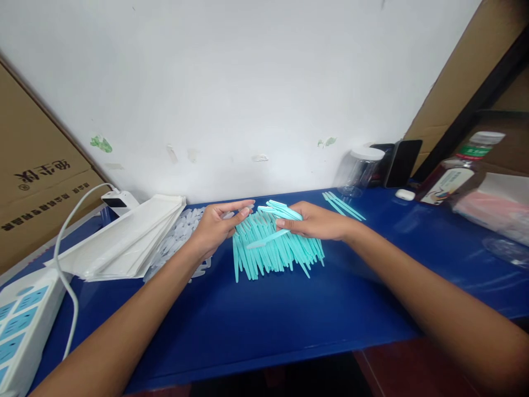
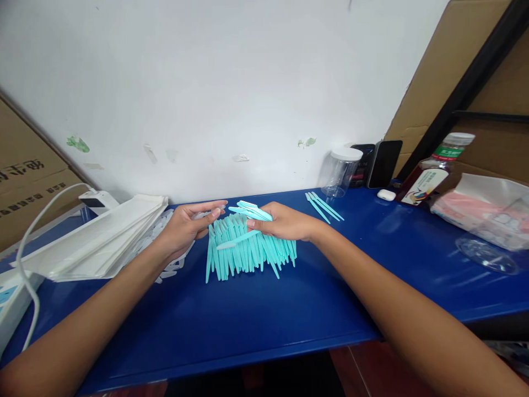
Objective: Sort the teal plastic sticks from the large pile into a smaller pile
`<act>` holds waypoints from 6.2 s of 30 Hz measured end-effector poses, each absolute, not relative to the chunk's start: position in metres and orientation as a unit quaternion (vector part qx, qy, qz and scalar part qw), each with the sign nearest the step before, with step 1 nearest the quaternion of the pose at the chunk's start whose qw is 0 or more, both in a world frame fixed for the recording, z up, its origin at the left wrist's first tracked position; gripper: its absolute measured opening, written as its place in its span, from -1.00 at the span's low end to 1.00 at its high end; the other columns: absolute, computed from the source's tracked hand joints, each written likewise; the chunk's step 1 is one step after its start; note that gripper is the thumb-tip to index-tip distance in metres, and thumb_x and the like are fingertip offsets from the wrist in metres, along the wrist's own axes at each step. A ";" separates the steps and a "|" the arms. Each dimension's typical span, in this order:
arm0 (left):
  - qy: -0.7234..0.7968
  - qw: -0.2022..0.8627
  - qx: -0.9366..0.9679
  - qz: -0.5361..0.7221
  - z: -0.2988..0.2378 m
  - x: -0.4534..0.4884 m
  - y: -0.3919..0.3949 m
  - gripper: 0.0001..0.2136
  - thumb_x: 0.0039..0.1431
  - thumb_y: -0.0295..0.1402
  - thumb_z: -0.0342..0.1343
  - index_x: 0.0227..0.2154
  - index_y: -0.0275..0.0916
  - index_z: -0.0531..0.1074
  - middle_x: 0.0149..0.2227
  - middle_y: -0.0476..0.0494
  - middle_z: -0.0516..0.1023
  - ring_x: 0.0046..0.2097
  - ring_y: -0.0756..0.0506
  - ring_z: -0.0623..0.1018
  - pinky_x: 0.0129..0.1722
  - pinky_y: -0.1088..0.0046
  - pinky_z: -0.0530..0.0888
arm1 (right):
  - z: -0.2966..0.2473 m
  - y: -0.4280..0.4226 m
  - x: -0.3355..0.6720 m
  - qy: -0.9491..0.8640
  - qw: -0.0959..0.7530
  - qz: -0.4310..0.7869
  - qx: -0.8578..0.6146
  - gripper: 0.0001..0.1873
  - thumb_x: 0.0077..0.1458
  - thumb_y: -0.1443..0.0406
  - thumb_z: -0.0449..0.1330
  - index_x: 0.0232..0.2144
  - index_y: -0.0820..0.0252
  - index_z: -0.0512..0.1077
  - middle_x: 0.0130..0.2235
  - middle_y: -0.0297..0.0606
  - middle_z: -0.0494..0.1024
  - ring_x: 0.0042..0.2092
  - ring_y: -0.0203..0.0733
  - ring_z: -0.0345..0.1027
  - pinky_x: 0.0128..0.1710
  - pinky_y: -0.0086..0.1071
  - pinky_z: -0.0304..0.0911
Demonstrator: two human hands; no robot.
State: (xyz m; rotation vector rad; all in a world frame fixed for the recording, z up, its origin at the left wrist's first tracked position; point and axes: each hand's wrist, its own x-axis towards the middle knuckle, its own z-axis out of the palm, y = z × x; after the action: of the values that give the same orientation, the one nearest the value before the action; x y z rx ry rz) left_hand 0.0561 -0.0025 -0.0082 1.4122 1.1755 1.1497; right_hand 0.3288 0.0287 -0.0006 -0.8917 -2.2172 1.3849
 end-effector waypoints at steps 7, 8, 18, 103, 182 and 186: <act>0.482 0.342 0.649 0.479 -0.015 0.053 0.004 -0.62 0.03 -0.09 0.51 -0.17 -0.23 0.74 -0.22 -0.24 0.75 -0.16 -0.20 0.68 -0.12 0.30 0.57 | 0.000 0.031 0.330 -0.794 0.163 0.495 -0.312 -0.46 0.30 -0.10 0.29 -0.46 0.18 0.33 -0.52 -0.46 0.22 -0.52 -0.39 -0.01 -0.55 -0.41 -0.09; 0.484 0.342 0.651 0.475 -0.015 0.053 0.004 -0.63 0.03 -0.08 0.51 -0.18 -0.23 0.75 -0.21 -0.24 0.75 -0.17 -0.20 0.69 -0.13 0.30 0.58 | 0.000 0.031 0.330 -0.796 0.159 0.495 -0.310 -0.46 0.30 -0.10 0.29 -0.46 0.18 0.34 -0.52 -0.46 0.23 -0.52 -0.39 0.00 -0.55 -0.41 -0.08; 0.471 0.360 0.641 0.486 -0.015 0.052 0.003 -0.59 0.11 -0.05 0.46 -0.08 -0.22 0.75 -0.17 -0.29 0.77 -0.13 -0.20 0.69 -0.13 0.30 0.58 | -0.001 0.034 0.333 -0.799 0.155 0.498 -0.300 -0.45 0.32 -0.12 0.26 -0.45 0.17 0.32 -0.52 -0.47 0.19 -0.51 -0.37 -0.02 -0.53 -0.40 -0.10; 0.390 0.682 0.385 0.484 -0.009 0.051 0.005 -0.84 0.04 -0.37 0.17 -0.34 -0.33 0.53 -0.49 0.00 0.29 -0.60 0.11 0.09 -0.66 0.55 0.05 | -0.007 0.033 0.331 -0.761 0.167 0.562 -0.277 -0.44 0.34 -0.07 0.28 -0.46 0.13 0.17 -0.52 -0.53 0.05 -0.54 -0.43 -0.15 -0.59 -0.44 -0.19; 0.467 0.080 0.824 0.310 0.002 0.046 -0.007 -0.79 0.47 -0.18 0.11 -0.12 -0.18 0.55 -0.13 -0.07 0.68 -0.40 0.00 0.45 -0.30 0.41 0.35 | 0.002 0.030 0.333 -0.816 0.080 0.505 -0.271 -0.52 0.34 -0.08 0.27 -0.24 0.26 0.51 -0.49 -0.46 0.23 -0.50 -0.38 0.03 -0.52 -0.43 0.00; 0.459 0.153 0.798 0.360 0.003 0.051 -0.009 -0.79 0.39 -0.17 0.22 -0.22 -0.19 0.63 -0.20 -0.11 0.72 -0.27 -0.06 0.56 -0.28 0.42 0.42 | 0.001 0.032 0.334 -0.819 0.089 0.496 -0.274 -0.54 0.34 -0.06 0.28 -0.25 0.25 0.50 -0.48 -0.45 0.25 -0.49 -0.37 0.05 -0.52 -0.43 0.01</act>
State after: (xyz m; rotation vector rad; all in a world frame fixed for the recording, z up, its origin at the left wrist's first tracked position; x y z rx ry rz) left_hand 0.0508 -0.0087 0.0033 2.2876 1.3150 1.0336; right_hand 0.3338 0.0317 0.0014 -0.8154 -2.4377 1.4756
